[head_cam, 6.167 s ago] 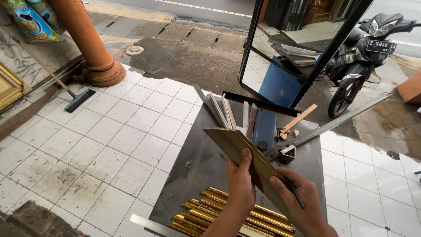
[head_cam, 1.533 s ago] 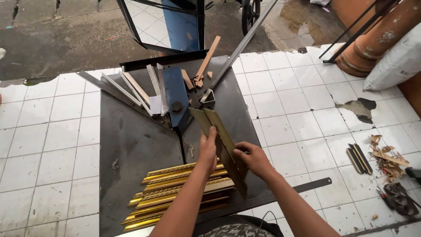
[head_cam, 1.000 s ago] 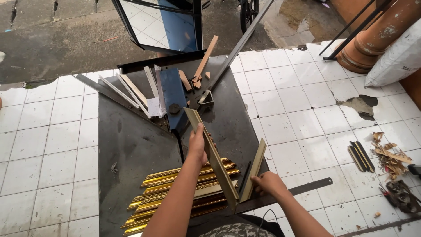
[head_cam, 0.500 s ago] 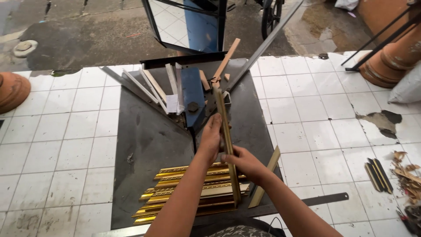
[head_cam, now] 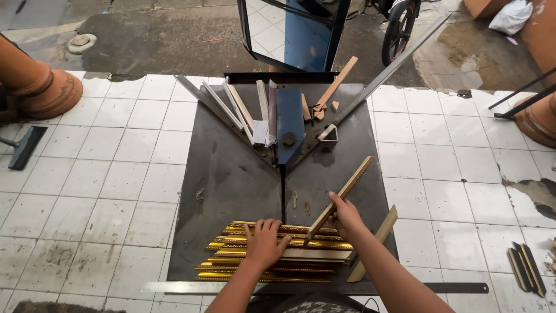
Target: The person is organizing and aligning gold-colored frame molding pieces on a miter cutting machine in preparation for assembly.
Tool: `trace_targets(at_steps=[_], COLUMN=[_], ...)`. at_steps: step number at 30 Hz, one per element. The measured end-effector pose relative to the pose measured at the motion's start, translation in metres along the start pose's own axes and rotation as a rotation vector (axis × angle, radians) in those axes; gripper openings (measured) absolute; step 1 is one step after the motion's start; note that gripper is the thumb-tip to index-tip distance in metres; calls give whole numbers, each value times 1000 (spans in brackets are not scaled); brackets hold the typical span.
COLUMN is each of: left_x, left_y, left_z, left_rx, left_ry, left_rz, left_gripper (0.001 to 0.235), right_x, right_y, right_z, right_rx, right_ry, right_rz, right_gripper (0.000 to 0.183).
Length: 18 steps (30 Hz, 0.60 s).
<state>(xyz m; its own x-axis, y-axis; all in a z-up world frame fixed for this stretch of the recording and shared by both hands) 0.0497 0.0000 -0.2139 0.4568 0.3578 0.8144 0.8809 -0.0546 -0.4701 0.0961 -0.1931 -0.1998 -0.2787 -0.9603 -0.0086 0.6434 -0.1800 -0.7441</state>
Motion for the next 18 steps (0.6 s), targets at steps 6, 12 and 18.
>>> trace_targets(at_steps=[6,12,18], left_x=[20,56,43], left_y=[-2,-4,24], left_z=[8,-42,-40], left_rx=[-6,-2,-27], left_ry=[-341,-351,-402], left_rz=[-317,153,125], left_gripper=[32,33,18], right_x=[-12,-45,-34], right_y=[15,-17,14], right_z=[-13,3,97], right_rx=[0,-36,270], right_ry=[68,-146,-1290], right_rz=[-16,153,-24], right_gripper=[48,41,51])
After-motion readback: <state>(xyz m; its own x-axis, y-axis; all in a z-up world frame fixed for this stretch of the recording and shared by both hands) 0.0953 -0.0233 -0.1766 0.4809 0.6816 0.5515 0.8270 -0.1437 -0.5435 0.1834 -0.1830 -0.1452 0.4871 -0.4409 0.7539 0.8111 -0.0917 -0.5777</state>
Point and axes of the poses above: each hand's wrist, its own y-axis towards the middle knuckle, its own x-axis out of the back of the hand, z = x × y, the point moved 8 cm from there along y, towards the middle knuckle, and after that the axes turned 4 degrees about x, right-handed, at the moved point
